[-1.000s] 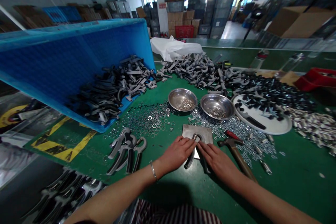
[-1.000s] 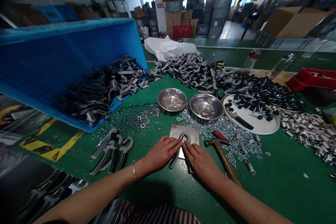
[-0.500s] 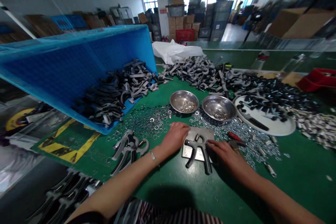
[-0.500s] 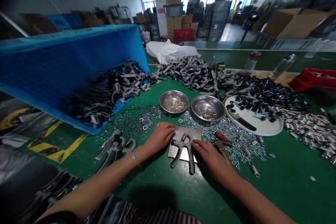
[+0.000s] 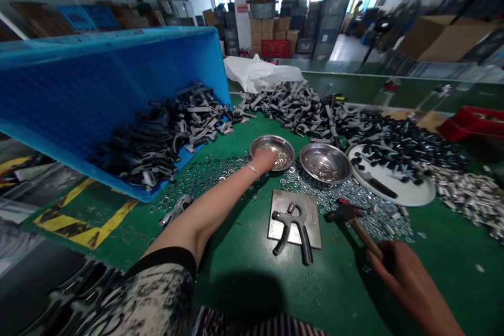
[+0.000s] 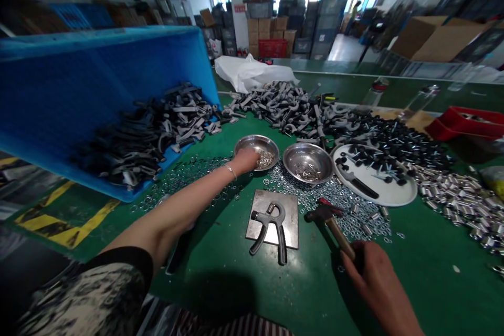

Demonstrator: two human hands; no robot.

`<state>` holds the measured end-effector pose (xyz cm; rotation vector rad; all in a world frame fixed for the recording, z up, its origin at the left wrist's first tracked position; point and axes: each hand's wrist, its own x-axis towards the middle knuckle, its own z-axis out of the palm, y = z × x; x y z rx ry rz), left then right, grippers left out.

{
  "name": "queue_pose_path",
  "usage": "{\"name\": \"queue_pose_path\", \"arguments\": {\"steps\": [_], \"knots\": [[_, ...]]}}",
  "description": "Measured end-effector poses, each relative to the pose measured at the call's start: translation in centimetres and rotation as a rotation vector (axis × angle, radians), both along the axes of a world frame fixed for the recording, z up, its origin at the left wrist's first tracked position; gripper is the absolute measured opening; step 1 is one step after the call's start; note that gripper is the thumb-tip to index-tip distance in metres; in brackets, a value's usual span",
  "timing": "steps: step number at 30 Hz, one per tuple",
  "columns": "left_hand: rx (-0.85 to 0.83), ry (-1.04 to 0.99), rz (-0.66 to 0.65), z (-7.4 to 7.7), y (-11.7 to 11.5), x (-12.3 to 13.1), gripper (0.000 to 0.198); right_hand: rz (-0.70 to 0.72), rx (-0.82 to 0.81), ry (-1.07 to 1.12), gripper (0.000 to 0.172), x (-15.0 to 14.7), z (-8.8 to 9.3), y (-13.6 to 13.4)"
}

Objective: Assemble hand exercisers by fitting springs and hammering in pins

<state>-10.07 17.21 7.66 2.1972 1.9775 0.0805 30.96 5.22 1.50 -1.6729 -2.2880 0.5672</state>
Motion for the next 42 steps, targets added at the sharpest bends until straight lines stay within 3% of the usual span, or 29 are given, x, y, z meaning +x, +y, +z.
{"name": "queue_pose_path", "arguments": {"steps": [3, 5, 6, 9, 11, 15, 19, 23, 27, 31, 42], "knots": [[0.073, -0.075, -0.24, 0.3, -4.1, 1.9, 0.03, -0.079, -0.171, 0.145, 0.049, -0.2, 1.1, -0.8], [0.183, -0.145, -0.488, -0.4, -8.6, 3.3, 0.032, -0.16, -0.285, 0.216, 0.052, -0.6, 1.7, -2.2], [0.228, -0.145, -0.539, -1.0, -10.9, 3.8, 0.034, -0.203, -0.316, 0.251, 0.052, -0.9, 1.9, -3.0], [0.296, -0.103, -0.461, -3.4, -16.5, 4.7, 0.041, -0.281, -0.375, 0.369, 0.051, -2.2, 2.3, -5.1], [0.287, -0.064, -0.398, -4.7, -18.1, 5.0, 0.043, -0.304, -0.431, 0.46, 0.054, -3.3, 2.3, -5.9], [0.268, -0.024, -0.364, -6.0, -18.1, 5.4, 0.041, -0.329, -0.51, 0.613, 0.052, -4.8, 1.7, -6.8], [0.263, 0.0, -0.369, -5.8, -17.8, 5.5, 0.04, -0.339, -0.589, 0.696, 0.049, -5.1, 1.4, -7.7], [0.263, 0.016, -0.378, -5.7, -17.7, 5.8, 0.038, -0.333, -0.634, 0.713, 0.055, -5.2, 2.2, -8.1], [0.272, 0.058, -0.417, -5.9, -17.6, 6.1, 0.037, -0.244, -0.621, 0.612, 0.062, -4.9, 3.3, -7.0], [0.282, 0.098, -0.444, -6.1, -18.1, 6.0, 0.038, -0.112, -0.502, 0.461, 0.058, -4.0, 3.3, -5.6], [0.258, 0.071, -0.418, -6.5, -19.0, 5.8, 0.04, -0.155, -0.533, 0.49, 0.058, -4.6, 3.2, -5.9]]}}
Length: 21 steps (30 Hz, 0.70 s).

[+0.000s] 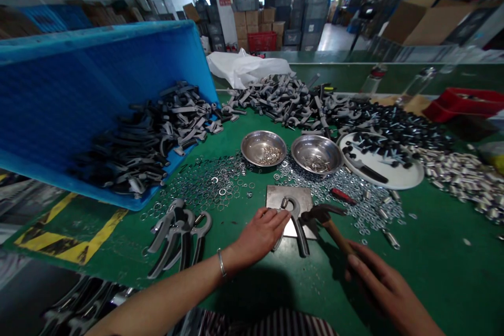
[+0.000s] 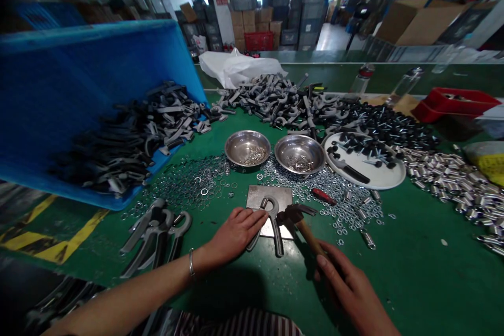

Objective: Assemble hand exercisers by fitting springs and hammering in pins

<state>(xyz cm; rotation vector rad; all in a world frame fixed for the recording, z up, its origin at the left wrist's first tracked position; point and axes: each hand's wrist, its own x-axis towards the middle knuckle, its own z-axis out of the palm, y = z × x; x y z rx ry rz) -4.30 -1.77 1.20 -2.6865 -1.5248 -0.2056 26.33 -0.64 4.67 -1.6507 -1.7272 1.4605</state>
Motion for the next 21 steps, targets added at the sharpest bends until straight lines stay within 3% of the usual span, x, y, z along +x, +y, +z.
{"name": "queue_pose_path", "arguments": {"steps": [5, 9, 15, 21], "knots": [[-0.032, -0.09, 0.024, -0.2, -0.1, 0.2, 0.04, -0.02, -0.046, -0.001, 0.062, -0.2, 0.3, -0.5], [-0.104, -0.338, 0.16, 0.3, 0.5, 0.6, 0.035, -0.026, -0.064, -0.011, 0.063, -0.3, 0.2, -0.2], [-0.257, -0.635, 0.299, 1.3, 2.3, 0.2, 0.038, 0.207, 0.118, -0.091, 0.052, -0.6, 1.0, 1.5], [-0.193, -0.754, 0.359, 1.4, 2.2, -1.3, 0.03, 0.43, 0.387, -0.157, 0.051, -2.6, 3.2, 3.1]]}}
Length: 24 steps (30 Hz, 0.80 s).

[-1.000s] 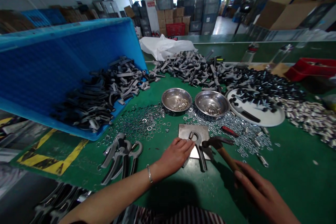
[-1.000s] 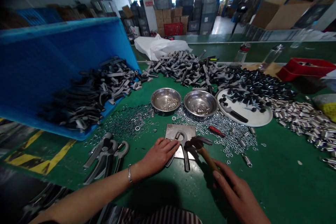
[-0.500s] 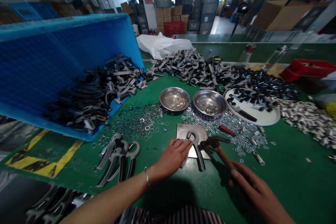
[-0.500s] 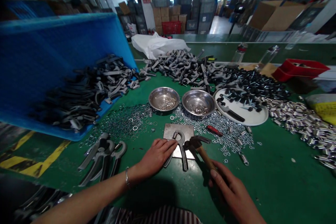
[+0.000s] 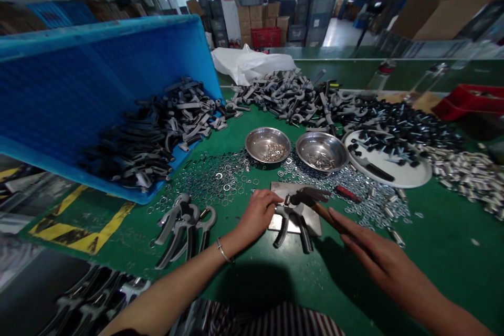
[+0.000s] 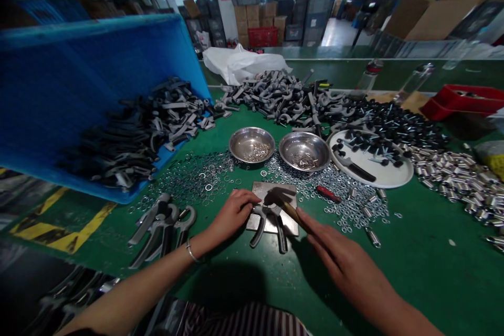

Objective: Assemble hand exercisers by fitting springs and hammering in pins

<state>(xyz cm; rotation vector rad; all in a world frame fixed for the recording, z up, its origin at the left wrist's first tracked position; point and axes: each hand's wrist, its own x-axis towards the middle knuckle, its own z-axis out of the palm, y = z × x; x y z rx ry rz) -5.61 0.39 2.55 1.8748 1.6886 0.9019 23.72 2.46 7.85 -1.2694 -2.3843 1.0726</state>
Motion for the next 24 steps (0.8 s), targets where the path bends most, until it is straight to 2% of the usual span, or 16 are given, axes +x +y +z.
{"name": "queue_pose_path", "arguments": {"steps": [4, 7, 12, 15, 18, 21, 24], "knots": [[0.012, 0.004, 0.022, -0.2, -0.7, -0.6, 0.028, 0.071, -0.03, -0.09, 0.049, -1.4, -0.2, 0.8], [0.018, 0.058, 0.033, -0.1, -1.3, -0.6, 0.03, 0.048, -0.115, -0.029, 0.049, -1.4, -0.7, 1.2], [0.06, 0.204, -0.066, -0.3, -2.1, -0.1, 0.036, -0.273, -0.259, 0.042, 0.062, 0.1, -0.7, 1.2], [0.08, 0.266, -0.138, -0.6, -2.2, 0.3, 0.038, -0.412, -0.372, 0.113, 0.068, 1.3, -0.9, 0.7], [0.096, 0.276, -0.143, -0.5, -2.0, 0.6, 0.035, -0.552, -0.457, 0.233, 0.07, 2.7, -1.4, -0.3], [0.112, 0.282, -0.151, 0.2, -0.8, 1.4, 0.029, -0.765, -0.457, 0.412, 0.075, 4.1, -1.9, -1.8], [0.14, 0.278, -0.28, 0.6, 2.2, 3.9, 0.024, -0.973, -0.415, 0.599, 0.082, 5.2, -2.8, -3.5]]}}
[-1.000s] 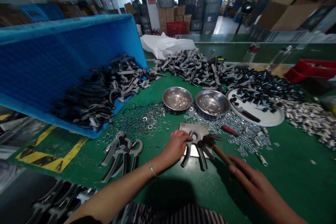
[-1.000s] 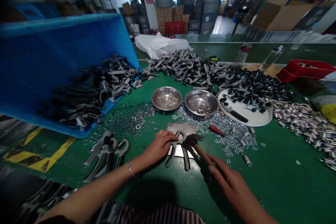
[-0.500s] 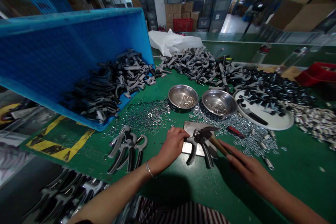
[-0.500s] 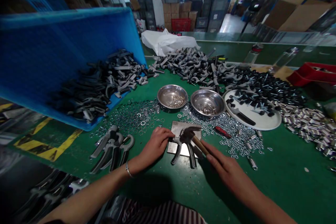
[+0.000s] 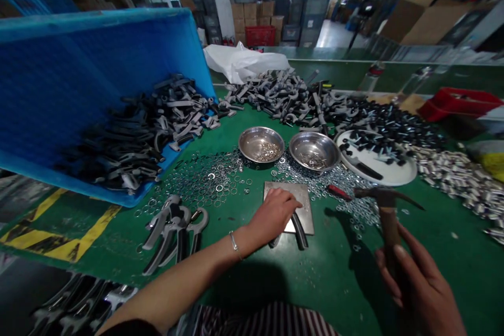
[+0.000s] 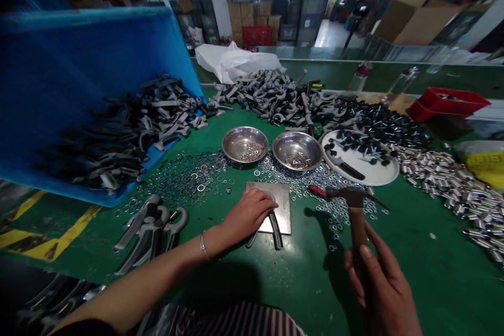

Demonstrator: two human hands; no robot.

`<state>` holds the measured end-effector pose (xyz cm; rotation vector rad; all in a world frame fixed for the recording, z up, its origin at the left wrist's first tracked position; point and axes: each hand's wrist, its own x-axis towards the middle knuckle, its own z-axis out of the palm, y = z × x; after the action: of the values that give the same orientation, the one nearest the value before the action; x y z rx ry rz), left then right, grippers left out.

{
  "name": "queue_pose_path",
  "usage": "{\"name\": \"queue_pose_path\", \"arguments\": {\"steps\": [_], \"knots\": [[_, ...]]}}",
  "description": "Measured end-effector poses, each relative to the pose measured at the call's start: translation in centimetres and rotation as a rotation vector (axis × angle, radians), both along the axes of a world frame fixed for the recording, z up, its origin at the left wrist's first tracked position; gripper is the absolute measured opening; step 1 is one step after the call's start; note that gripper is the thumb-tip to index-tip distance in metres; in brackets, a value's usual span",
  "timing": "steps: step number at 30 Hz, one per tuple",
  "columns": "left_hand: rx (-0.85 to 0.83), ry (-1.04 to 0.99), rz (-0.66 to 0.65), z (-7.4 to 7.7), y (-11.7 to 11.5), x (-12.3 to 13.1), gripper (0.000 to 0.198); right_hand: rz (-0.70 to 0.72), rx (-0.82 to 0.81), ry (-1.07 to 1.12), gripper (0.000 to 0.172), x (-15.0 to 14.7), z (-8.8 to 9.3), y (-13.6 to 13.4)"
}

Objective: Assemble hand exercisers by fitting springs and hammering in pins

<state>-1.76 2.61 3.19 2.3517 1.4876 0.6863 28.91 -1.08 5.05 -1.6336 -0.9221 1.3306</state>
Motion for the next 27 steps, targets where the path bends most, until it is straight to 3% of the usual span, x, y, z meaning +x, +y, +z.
{"name": "queue_pose_path", "arguments": {"steps": [5, 10, 13, 20, 24, 27], "knots": [[-0.074, -0.049, -0.273, -1.3, 6.7, 6.7, 0.016, -0.17, 0.035, 0.171, 0.083, 0.6, -2.5, -2.3], [-0.053, -0.052, -0.341, -3.5, 10.5, 10.5, 0.015, -0.192, -0.023, 0.259, 0.088, 1.1, -3.9, -2.8], [-0.049, 0.008, -0.333, -4.0, 11.0, 10.9, 0.015, -0.174, -0.055, 0.293, 0.089, 1.5, -4.2, -2.7], [0.016, 0.304, -0.302, -3.3, 11.1, 12.1, 0.017, -0.222, -0.046, 0.341, 0.095, 1.3, -4.1, -2.4], [0.041, 0.336, -0.266, -2.6, 10.4, 13.3, 0.024, -0.216, -0.051, 0.334, 0.097, 1.2, -3.9, -2.4], [0.047, 0.24, -0.208, -1.2, 8.4, 12.3, 0.02, -0.241, -0.084, 0.299, 0.096, 1.2, -3.5, -2.3]]}}
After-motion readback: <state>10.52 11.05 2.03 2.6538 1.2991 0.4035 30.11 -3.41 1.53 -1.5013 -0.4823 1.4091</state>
